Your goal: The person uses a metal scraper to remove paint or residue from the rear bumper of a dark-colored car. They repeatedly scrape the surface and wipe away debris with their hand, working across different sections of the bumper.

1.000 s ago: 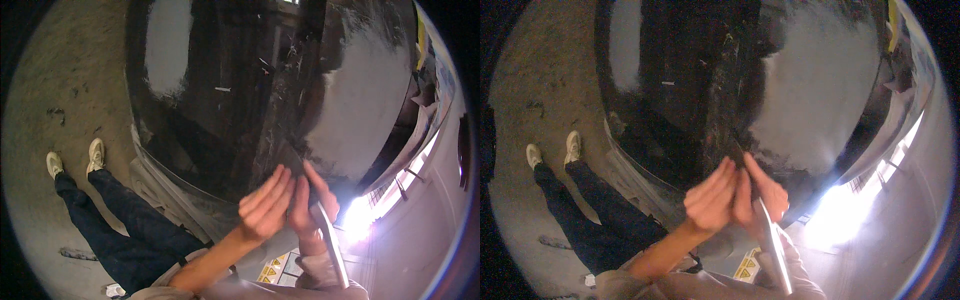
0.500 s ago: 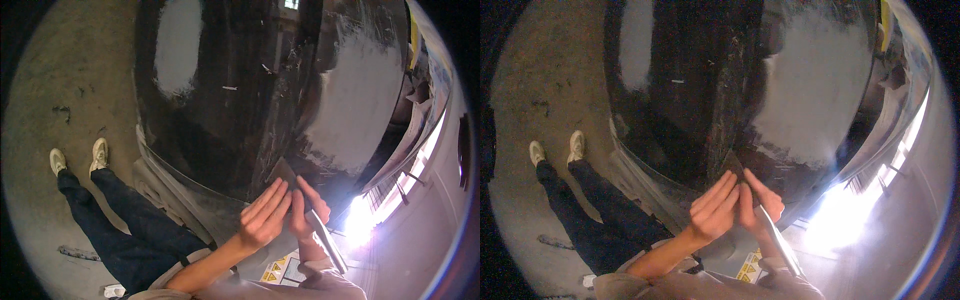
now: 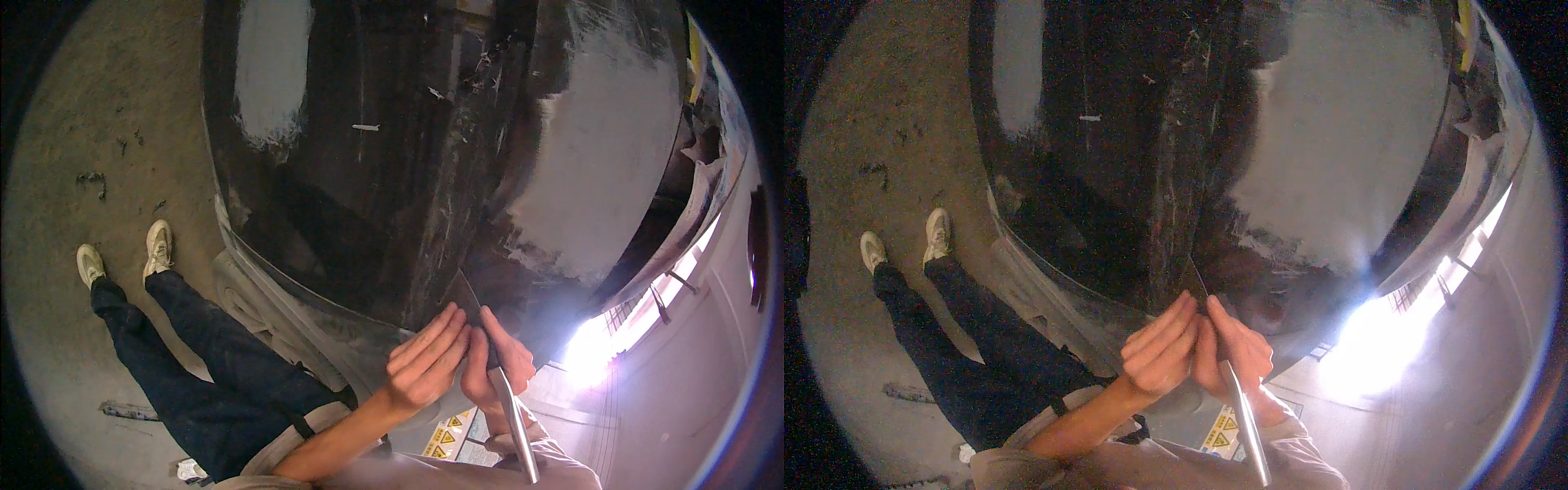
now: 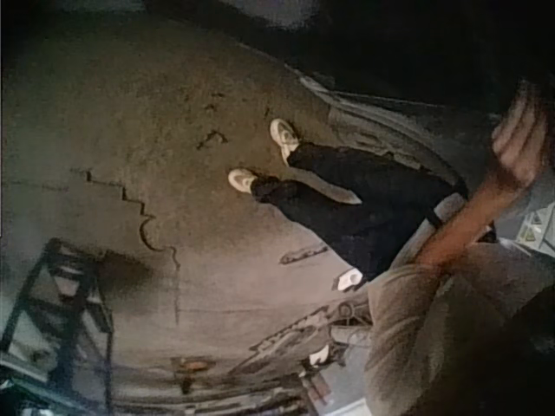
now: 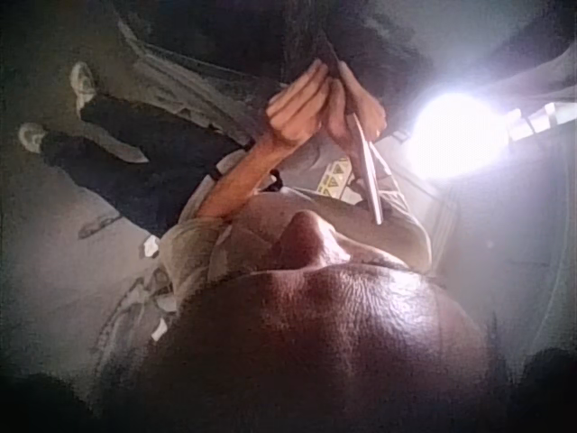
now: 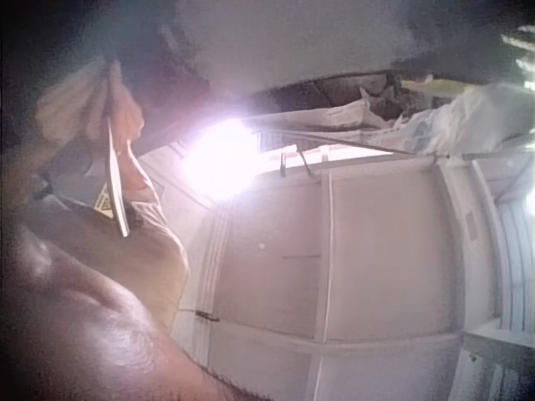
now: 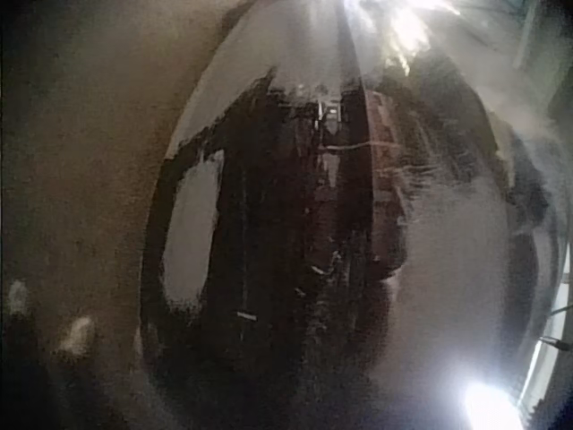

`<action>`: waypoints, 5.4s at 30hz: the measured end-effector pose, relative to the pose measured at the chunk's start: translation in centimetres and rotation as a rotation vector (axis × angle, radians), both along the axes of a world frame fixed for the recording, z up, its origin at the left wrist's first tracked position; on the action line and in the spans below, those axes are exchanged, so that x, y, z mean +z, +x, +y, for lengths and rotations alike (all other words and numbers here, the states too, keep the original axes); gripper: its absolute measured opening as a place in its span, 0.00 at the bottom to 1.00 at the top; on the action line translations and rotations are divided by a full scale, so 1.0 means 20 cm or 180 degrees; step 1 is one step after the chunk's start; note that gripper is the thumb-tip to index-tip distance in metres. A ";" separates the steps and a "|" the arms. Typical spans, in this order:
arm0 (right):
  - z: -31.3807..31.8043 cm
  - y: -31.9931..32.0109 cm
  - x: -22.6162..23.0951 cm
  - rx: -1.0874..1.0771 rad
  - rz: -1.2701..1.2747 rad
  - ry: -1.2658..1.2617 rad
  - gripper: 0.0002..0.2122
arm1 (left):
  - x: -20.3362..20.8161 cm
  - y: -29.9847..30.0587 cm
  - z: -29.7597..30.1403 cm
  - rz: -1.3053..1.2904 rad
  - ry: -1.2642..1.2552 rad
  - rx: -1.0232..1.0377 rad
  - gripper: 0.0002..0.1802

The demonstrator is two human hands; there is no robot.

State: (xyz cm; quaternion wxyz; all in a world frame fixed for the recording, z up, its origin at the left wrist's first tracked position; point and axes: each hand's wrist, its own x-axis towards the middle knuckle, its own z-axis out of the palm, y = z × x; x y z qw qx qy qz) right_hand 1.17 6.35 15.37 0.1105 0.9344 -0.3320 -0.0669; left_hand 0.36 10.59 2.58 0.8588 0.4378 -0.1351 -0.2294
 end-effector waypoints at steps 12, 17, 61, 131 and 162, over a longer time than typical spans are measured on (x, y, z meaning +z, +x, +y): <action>-0.21 0.34 -0.09 -0.0243 -0.0453 -0.0022 0.14 | -0.10 0.34 -0.26 -0.0268 0.0076 0.0551 0.18; -0.02 0.17 -0.02 0.0156 -0.0114 -0.0046 0.14 | -0.01 0.19 -0.04 -0.0003 -0.0052 0.0275 0.19; 0.05 -0.02 0.00 -0.0096 -0.0178 -0.0007 0.14 | -0.01 0.05 0.05 0.0076 -0.0027 -0.0125 0.18; -0.12 0.15 -0.11 -0.0241 -0.0297 0.0140 0.14 | -0.12 0.18 -0.14 -0.0336 0.0234 0.0286 0.16; -0.33 0.57 -0.22 -0.0330 -0.1021 0.0257 0.12 | -0.19 0.54 -0.41 -0.0404 0.0159 0.0845 0.19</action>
